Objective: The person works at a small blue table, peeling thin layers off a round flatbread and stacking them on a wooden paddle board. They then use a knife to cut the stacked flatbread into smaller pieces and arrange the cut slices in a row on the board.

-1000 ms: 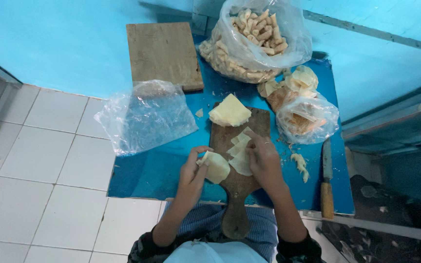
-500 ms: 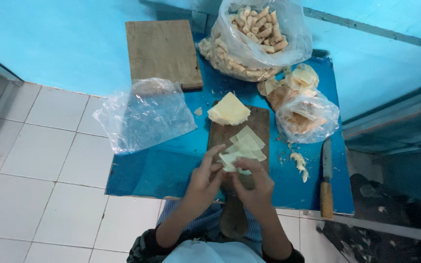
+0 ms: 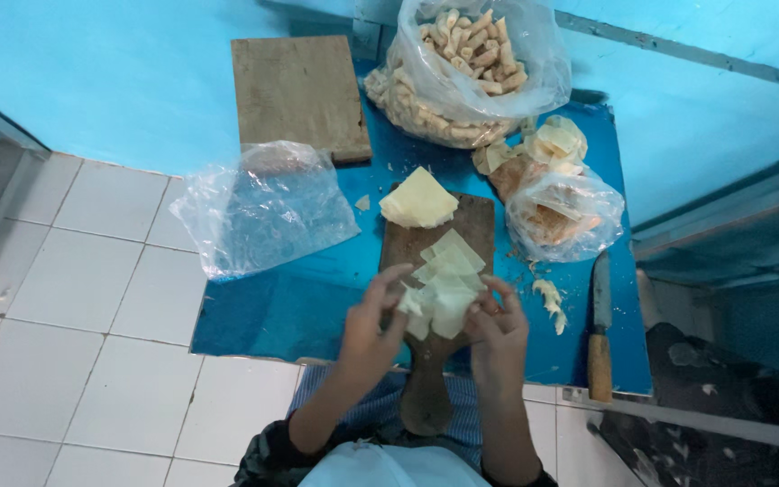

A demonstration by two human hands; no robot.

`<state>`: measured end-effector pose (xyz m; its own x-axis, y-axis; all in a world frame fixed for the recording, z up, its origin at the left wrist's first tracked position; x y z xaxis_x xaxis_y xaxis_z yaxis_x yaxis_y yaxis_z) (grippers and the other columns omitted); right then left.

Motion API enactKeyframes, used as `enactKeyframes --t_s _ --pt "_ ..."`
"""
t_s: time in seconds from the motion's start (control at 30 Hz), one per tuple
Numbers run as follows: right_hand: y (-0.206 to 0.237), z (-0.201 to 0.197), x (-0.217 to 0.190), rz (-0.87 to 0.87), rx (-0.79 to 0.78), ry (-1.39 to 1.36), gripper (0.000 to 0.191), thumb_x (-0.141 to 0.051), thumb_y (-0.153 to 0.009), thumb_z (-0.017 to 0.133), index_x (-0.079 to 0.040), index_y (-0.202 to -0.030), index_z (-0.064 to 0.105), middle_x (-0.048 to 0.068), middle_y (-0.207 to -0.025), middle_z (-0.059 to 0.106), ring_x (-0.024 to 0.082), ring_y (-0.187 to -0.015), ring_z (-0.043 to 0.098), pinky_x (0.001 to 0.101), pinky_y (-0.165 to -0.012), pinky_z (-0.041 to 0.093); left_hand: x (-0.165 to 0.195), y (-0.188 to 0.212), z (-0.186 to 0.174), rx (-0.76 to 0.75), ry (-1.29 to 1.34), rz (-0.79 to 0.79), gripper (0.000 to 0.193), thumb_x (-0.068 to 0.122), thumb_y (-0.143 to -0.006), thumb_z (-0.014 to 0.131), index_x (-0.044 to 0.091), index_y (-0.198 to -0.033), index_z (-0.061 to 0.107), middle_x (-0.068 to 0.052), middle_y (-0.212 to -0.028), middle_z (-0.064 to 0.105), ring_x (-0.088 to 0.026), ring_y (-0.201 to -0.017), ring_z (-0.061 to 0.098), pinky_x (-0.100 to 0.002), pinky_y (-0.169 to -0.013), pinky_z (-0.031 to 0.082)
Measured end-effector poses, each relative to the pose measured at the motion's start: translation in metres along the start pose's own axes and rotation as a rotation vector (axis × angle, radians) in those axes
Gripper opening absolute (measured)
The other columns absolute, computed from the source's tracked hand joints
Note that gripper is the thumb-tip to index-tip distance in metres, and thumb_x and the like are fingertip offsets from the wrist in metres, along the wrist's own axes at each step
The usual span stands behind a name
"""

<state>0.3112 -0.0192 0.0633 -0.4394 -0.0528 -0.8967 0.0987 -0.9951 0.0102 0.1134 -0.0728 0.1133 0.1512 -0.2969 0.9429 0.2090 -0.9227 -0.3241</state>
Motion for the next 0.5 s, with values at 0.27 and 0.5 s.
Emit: enactKeyframes --t_s 0.27,0.5 --pt "-0.003 -0.027 -0.015 -0.044 0.095 -0.110 0.045 0.005 -0.095 0.055 0.000 -0.140 0.050 0.012 -0.114 0.066 0.020 -0.105 0.068 0.0352 -0.087 0.059 -0.003 -0.013 -0.011 0.134 -0.999 0.198 0.044 0.027 -0.084 0.076 0.008 -0.122 0.064 -0.020 -0.121 0.061 -0.037 -0.103 0.055 -0.051 -0.079 0.043" --pt "-0.002 -0.034 -0.026 -0.174 0.094 -0.042 0.053 0.010 -0.091 0.061 -0.001 -0.142 0.050 0.012 -0.119 0.067 0.021 -0.109 0.068 0.0353 -0.089 0.058 -0.019 -0.006 0.019 -0.056 -0.856 0.172 0.043 0.025 -0.077 0.081 0.008 -0.113 0.065 -0.013 -0.113 0.058 -0.036 -0.110 0.053 -0.050 -0.086 0.040"
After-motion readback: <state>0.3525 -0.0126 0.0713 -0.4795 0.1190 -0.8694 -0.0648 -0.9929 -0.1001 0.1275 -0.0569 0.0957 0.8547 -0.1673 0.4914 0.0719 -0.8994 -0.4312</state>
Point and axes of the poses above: each hand's wrist, its own y-axis away from the middle knuckle, its own z-axis out of the palm, x = y × z, the point moved 1 cm from there along -y, towards the middle knuckle
